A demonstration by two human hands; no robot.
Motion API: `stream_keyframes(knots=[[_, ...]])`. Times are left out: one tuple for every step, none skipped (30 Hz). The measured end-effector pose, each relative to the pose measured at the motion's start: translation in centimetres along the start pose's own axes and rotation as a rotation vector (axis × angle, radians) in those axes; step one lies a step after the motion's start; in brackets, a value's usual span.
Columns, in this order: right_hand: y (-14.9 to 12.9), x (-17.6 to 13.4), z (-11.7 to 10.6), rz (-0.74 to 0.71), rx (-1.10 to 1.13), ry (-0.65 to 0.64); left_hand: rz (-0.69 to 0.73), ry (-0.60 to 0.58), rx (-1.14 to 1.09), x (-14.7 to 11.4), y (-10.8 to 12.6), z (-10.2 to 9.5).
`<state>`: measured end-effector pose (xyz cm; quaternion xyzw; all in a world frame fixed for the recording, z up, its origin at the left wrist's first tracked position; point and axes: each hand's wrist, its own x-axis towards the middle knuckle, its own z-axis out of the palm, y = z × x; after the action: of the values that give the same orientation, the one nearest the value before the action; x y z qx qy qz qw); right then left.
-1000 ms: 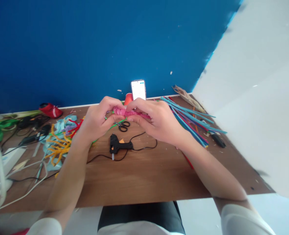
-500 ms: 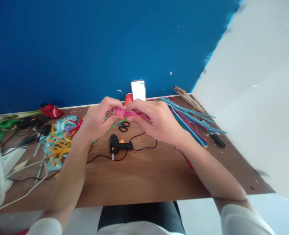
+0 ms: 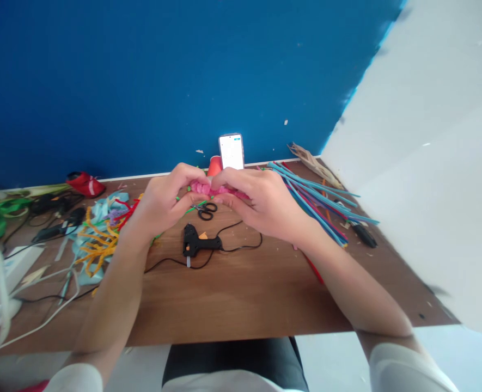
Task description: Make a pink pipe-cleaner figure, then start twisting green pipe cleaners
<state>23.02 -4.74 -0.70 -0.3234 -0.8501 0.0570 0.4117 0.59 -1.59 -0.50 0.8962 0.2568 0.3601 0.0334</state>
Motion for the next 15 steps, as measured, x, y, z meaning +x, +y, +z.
stream_keyframes(knots=[[0.03, 0.00, 0.02, 0.003, 0.001, -0.006, -0.001, -0.002, 0.003, 0.01, 0.01, -0.02], [0.05, 0.00, 0.06, 0.006, 0.004, -0.010, 0.001, -0.002, 0.005, 0.01, 0.01, -0.03], [0.07, -0.01, 0.10, 0.006, 0.009, -0.011, 0.003, -0.002, 0.008, 0.01, 0.01, -0.05], [0.09, -0.03, 0.15, 0.006, 0.014, -0.010, 0.005, -0.002, 0.010, 0.01, -0.01, -0.06], [0.09, -0.04, 0.18, 0.006, 0.020, -0.008, 0.005, -0.003, 0.013, 0.00, -0.04, -0.06], [0.09, -0.06, 0.19, 0.009, 0.022, -0.007, 0.001, -0.004, 0.016, -0.01, -0.06, -0.06], [0.09, -0.07, 0.19, 0.015, 0.021, -0.008, -0.004, -0.005, 0.020, -0.01, -0.09, -0.05], [0.08, -0.08, 0.18, 0.023, 0.018, -0.009, -0.008, -0.006, 0.024, -0.02, -0.12, -0.04], [0.08, -0.09, 0.16, 0.030, 0.014, -0.013, -0.009, -0.005, 0.028, -0.03, -0.15, -0.02], [0.08, -0.09, 0.15, 0.033, 0.009, -0.016, -0.007, -0.004, 0.030, -0.03, -0.18, 0.00], [0.08, -0.09, 0.15, 0.031, 0.002, -0.017, -0.004, -0.005, 0.032, -0.04, -0.20, 0.01], [0.09, -0.09, 0.16, 0.024, -0.005, -0.018, 0.000, -0.005, 0.032, -0.05, -0.22, 0.02], [0.11, -0.09, 0.20, 0.016, -0.010, -0.018, 0.003, -0.004, 0.030, -0.05, -0.24, 0.03], [0.12, -0.09, 0.26, 0.010, -0.013, -0.012, 0.003, -0.004, 0.027, -0.06, -0.25, 0.04], [0.13, -0.10, 0.32, 0.009, -0.013, -0.001, 0.001, -0.004, 0.022, -0.07, -0.26, 0.04]])
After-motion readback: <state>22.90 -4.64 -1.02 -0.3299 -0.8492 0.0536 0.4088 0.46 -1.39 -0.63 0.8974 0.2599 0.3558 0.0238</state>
